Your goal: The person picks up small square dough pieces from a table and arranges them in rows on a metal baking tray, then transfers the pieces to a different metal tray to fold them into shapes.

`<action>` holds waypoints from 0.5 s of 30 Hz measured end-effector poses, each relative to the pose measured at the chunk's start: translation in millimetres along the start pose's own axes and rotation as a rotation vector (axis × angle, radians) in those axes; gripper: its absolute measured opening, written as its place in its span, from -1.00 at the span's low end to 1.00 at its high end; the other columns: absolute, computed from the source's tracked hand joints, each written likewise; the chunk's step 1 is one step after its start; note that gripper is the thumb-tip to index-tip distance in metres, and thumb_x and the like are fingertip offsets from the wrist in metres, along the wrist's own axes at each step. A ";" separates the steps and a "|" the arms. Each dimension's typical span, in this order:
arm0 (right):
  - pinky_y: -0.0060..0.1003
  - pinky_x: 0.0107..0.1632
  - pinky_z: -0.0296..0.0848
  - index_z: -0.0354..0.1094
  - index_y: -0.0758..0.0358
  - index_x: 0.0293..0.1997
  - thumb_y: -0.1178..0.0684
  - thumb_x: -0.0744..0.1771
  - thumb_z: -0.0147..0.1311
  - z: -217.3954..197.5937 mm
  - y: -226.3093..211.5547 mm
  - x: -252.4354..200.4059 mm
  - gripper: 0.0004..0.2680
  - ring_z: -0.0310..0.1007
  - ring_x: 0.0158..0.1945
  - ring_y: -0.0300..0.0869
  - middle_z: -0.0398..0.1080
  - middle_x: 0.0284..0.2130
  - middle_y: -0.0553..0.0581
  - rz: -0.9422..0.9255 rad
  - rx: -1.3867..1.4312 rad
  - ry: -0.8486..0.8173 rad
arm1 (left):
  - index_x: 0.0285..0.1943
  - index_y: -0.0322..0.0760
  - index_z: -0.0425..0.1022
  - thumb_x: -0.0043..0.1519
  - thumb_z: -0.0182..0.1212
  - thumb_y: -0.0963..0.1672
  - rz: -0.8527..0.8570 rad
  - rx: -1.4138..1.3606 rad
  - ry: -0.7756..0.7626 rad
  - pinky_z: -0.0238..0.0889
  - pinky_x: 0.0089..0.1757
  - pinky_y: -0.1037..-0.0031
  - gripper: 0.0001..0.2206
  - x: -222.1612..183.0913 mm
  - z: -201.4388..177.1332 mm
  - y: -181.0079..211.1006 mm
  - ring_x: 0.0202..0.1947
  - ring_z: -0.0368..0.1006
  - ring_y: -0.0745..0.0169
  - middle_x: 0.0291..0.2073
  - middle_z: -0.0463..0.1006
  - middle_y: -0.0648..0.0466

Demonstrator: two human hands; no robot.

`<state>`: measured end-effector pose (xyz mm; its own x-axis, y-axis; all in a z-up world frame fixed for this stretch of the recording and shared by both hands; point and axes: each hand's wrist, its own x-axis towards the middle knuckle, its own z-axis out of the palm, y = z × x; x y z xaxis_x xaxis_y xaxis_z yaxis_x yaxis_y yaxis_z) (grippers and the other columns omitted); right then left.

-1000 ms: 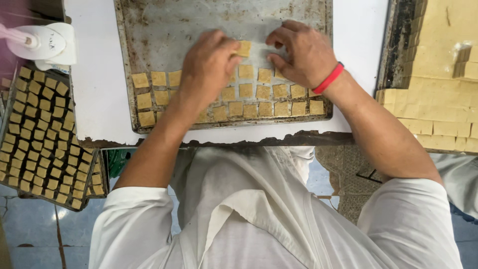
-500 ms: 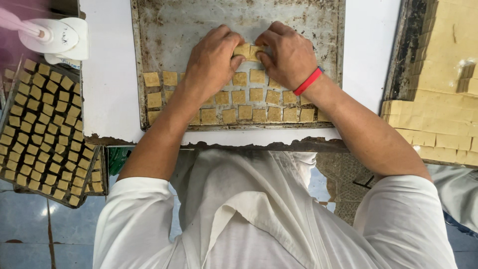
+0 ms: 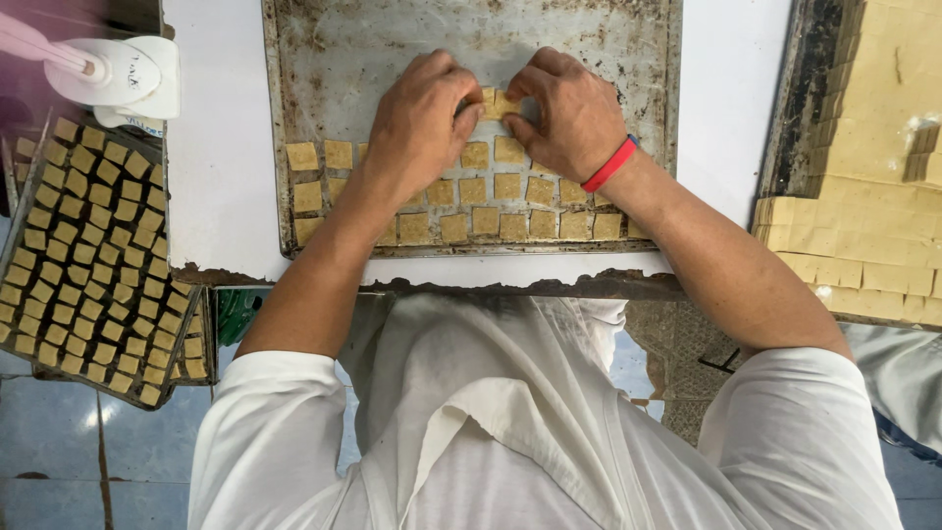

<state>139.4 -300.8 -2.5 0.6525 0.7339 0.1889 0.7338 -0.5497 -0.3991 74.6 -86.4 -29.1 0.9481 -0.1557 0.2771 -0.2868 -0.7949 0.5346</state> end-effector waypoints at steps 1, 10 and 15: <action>-0.12 -0.17 0.56 0.46 0.30 -0.15 0.10 0.29 0.33 0.6 1.0 0.3 -0.84 0.53 -0.24 0.00 0.43 -0.18 0.19 0.038 0.027 -0.027 | -0.20 -0.31 0.56 0.28 0.35 -0.17 -0.043 -0.041 -0.035 0.43 -0.14 0.30 -0.92 2.5 0.5 -2.5 -0.26 0.51 0.16 -0.27 0.57 0.02; -0.10 -0.17 0.54 0.50 0.26 -0.20 0.16 0.31 0.29 -1.0 -2.4 3.5 -0.92 0.55 -0.28 -0.03 0.46 -0.19 0.13 0.033 0.040 0.051 | -0.10 -0.35 0.54 0.38 0.23 -0.19 -0.128 -0.284 0.068 0.43 -0.30 0.43 -0.93 -4.9 -17.5 -9.5 -0.36 0.60 0.32 -0.31 0.66 0.02; -0.10 -0.16 0.55 0.48 0.25 -0.21 0.18 0.29 0.29 -0.6 -4.0 4.6 -0.91 0.55 -0.21 -0.02 0.46 -0.19 0.13 -0.024 0.005 0.089 | -0.12 -0.32 0.55 0.37 0.22 -0.18 -0.195 -0.295 0.022 0.40 -0.33 0.43 -0.93 -6.8 -24.8 -3.8 -0.41 0.56 0.31 -0.34 0.65 0.04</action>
